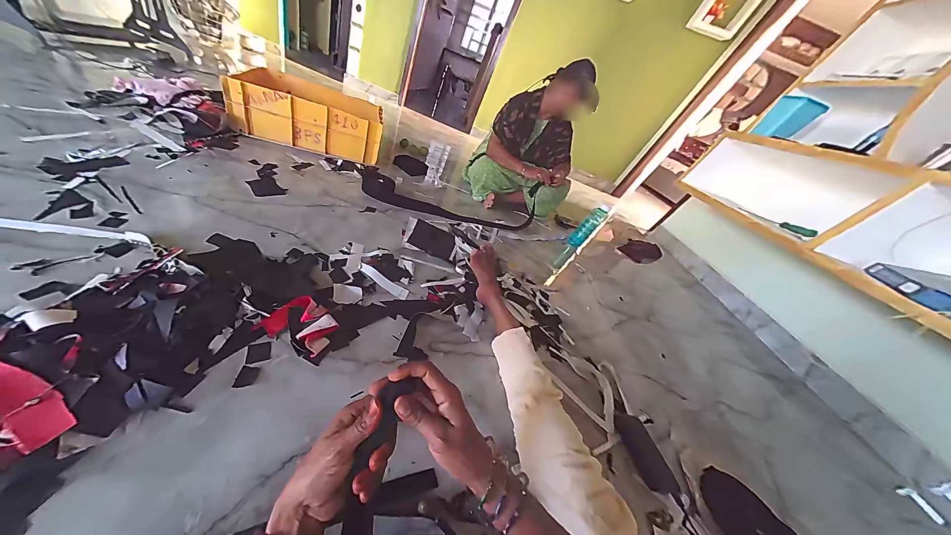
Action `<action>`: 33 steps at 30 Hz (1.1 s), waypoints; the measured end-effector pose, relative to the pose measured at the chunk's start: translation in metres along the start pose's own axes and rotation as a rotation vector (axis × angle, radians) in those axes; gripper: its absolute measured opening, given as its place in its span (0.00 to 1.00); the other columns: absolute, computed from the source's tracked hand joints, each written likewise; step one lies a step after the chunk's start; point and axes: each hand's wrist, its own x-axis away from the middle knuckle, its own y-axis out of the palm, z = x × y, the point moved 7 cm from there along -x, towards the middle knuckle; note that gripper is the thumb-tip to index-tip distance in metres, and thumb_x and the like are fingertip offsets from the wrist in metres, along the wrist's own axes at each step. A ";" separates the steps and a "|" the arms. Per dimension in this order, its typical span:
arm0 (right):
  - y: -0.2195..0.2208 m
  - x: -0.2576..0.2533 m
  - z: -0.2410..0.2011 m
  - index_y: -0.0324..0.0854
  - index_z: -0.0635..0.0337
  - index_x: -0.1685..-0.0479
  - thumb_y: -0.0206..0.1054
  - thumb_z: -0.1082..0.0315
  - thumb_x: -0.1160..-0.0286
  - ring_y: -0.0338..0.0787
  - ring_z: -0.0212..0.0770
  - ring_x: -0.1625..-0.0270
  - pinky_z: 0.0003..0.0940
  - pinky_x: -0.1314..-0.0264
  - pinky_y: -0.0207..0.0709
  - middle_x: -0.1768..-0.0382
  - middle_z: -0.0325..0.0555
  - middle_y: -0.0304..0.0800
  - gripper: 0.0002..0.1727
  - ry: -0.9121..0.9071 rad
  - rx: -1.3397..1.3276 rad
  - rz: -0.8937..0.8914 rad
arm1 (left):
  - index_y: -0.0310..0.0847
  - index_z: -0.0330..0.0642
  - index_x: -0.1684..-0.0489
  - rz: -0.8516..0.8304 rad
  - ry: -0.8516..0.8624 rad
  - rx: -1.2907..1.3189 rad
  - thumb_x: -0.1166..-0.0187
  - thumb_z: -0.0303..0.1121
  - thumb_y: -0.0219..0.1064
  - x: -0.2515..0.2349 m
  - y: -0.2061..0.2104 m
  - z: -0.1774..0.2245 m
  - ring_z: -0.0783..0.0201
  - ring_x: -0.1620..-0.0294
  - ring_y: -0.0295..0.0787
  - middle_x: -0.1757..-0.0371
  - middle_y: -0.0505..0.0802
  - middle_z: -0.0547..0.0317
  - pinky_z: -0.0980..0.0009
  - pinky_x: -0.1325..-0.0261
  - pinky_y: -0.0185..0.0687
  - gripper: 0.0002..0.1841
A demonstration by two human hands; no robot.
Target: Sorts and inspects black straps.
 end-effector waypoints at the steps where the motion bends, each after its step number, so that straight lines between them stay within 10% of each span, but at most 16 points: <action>1: 0.001 0.000 -0.002 0.71 0.75 0.34 0.60 0.68 0.14 0.89 0.30 0.37 0.28 0.32 0.82 0.40 0.48 0.90 0.19 -0.021 0.025 0.007 | 0.91 0.56 0.62 -0.006 -0.002 0.014 0.26 0.57 0.72 -0.001 0.001 -0.001 0.81 0.89 0.78 0.82 0.85 0.72 0.84 0.86 0.75 0.17; 26: -0.001 0.001 -0.005 0.84 0.75 0.43 0.68 0.74 0.24 0.91 0.27 0.43 0.24 0.33 0.82 0.49 0.45 0.95 0.15 -0.082 0.027 0.124 | 0.93 0.57 0.67 0.008 0.000 0.105 0.27 0.51 0.75 -0.005 0.006 -0.009 0.82 0.89 0.77 0.84 0.85 0.74 0.85 0.87 0.73 0.11; 33: -0.002 0.002 -0.002 0.83 0.70 0.37 0.66 0.62 0.18 0.89 0.29 0.37 0.28 0.30 0.81 0.43 0.43 0.94 0.21 -0.090 -0.042 0.066 | 0.93 0.55 0.67 -0.024 0.018 0.177 0.26 0.51 0.74 -0.004 0.010 -0.006 0.81 0.90 0.78 0.85 0.84 0.73 0.85 0.87 0.74 0.12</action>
